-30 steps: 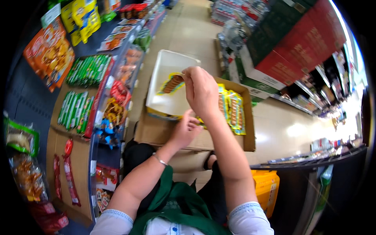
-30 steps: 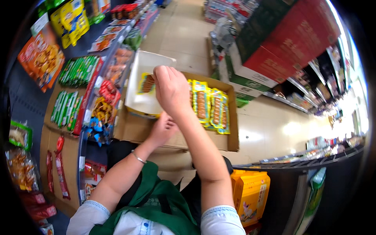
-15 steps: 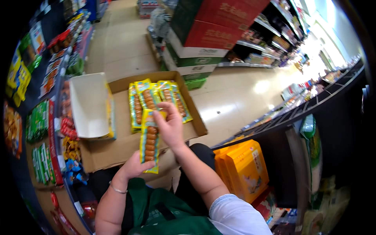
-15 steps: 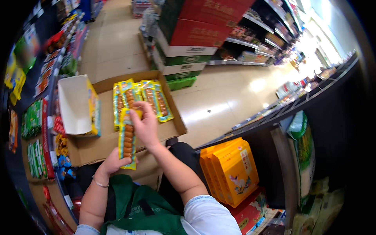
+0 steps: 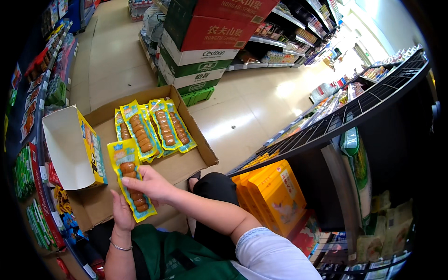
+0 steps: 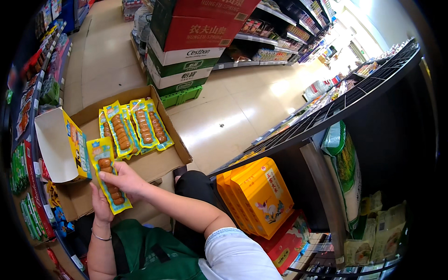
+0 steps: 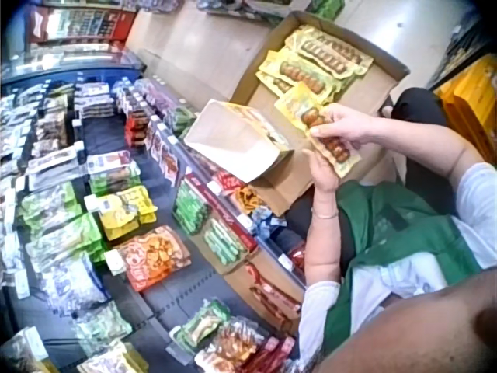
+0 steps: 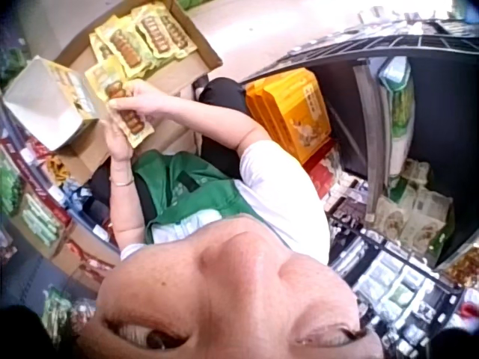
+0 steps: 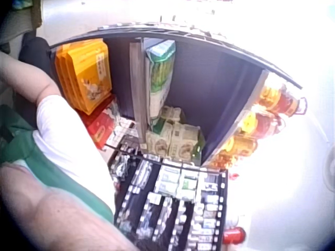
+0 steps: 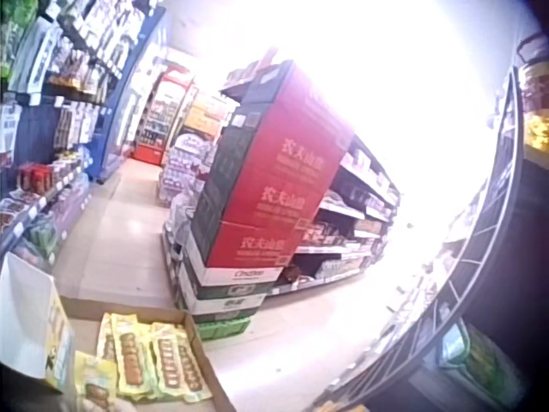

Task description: The person sits on the floor of a store aisle and unpacks yellow snack packages from a cardboard box. They arrange the packages into neat rows on the box lid and then place them back into the box one by one.

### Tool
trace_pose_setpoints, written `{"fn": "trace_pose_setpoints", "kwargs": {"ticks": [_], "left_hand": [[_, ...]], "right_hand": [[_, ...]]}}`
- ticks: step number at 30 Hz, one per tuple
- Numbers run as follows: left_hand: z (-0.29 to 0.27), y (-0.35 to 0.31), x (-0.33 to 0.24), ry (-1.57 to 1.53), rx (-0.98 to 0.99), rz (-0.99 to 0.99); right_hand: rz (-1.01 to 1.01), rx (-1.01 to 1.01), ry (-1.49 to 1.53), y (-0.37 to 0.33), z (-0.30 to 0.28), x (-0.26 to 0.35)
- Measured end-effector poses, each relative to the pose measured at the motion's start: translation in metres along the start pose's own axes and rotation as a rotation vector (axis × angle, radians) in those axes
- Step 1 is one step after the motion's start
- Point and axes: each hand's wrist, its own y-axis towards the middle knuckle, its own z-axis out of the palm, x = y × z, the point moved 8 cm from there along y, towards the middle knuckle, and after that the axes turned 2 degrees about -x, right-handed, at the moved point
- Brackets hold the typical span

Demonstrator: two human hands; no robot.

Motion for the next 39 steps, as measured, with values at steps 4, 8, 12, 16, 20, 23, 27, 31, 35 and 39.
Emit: {"fn": "trace_pose_setpoints", "kwargs": {"ticks": [4,8,12,16,20,23,27,31,35,39], "left_hand": [[0.006,0.001,0.003,0.015,0.156,-0.021],[0.000,0.000,0.004,0.025,0.066,-0.044],[-0.005,-0.001,0.002,0.010,0.044,0.009],[-0.001,-0.001,0.000,-0.019,-0.016,-0.007],[0.000,0.001,0.002,-0.009,0.063,-0.028],[0.003,0.001,0.002,0.000,0.069,-0.026],[-0.006,0.001,0.006,0.003,-0.131,-0.034],[-0.016,0.000,0.008,0.000,-0.139,-0.022],[-0.014,-0.001,0.005,-0.006,-0.130,0.006],[-0.013,-0.005,-0.001,0.249,0.004,0.133]], "right_hand": [[0.128,0.029,0.064,-0.005,-0.002,0.010],[0.157,0.053,0.005,-0.007,-0.001,0.002],[0.139,0.072,-0.069,-0.006,0.008,-0.001],[0.169,0.047,-0.067,-0.005,0.005,-0.003],[0.141,0.035,-0.085,0.000,0.004,-0.008],[0.185,0.014,-0.106,-0.002,0.004,-0.006],[0.106,-0.004,-0.095,0.003,0.005,-0.010],[0.089,-0.009,-0.135,0.002,0.010,0.000],[0.001,-0.038,-0.100,0.006,0.009,-0.004],[-0.026,-0.045,-0.070,0.006,0.016,-0.002]]}}
